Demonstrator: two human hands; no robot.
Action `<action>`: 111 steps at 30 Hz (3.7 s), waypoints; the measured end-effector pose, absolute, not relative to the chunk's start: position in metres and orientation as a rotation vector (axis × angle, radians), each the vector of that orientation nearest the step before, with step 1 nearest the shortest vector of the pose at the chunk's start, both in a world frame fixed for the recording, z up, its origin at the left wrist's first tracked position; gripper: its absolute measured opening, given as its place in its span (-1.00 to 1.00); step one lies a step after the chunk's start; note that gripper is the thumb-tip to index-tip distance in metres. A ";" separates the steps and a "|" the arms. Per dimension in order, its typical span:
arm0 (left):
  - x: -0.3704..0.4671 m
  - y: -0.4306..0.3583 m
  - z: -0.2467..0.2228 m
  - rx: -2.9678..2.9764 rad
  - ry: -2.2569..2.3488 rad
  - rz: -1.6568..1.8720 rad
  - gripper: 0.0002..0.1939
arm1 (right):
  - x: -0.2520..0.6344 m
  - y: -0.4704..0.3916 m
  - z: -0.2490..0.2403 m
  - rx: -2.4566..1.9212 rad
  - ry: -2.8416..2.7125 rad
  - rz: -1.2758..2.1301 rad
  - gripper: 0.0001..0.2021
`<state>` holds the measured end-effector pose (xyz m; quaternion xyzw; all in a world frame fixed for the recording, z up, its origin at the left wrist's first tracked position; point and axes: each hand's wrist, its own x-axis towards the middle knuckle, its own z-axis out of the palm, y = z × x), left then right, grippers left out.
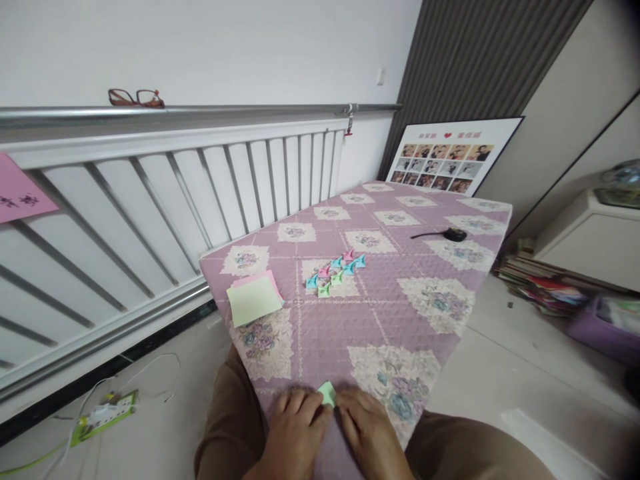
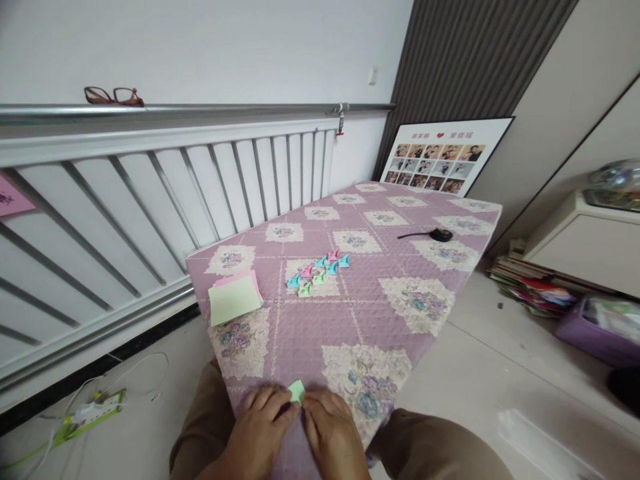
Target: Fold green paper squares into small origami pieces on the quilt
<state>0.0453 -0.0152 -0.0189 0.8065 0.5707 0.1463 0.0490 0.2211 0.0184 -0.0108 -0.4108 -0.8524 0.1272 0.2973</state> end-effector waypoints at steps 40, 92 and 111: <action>0.044 0.007 0.011 2.059 1.749 0.501 -0.79 | 0.216 0.038 0.010 -1.242 -2.322 0.629 -0.66; 0.036 0.023 0.014 2.157 1.690 0.475 -0.86 | 0.208 0.031 0.006 -1.446 -2.254 0.344 -0.89; 0.042 0.032 0.023 2.034 1.759 0.389 -0.84 | 0.197 0.029 0.000 -1.588 -2.111 0.299 -0.83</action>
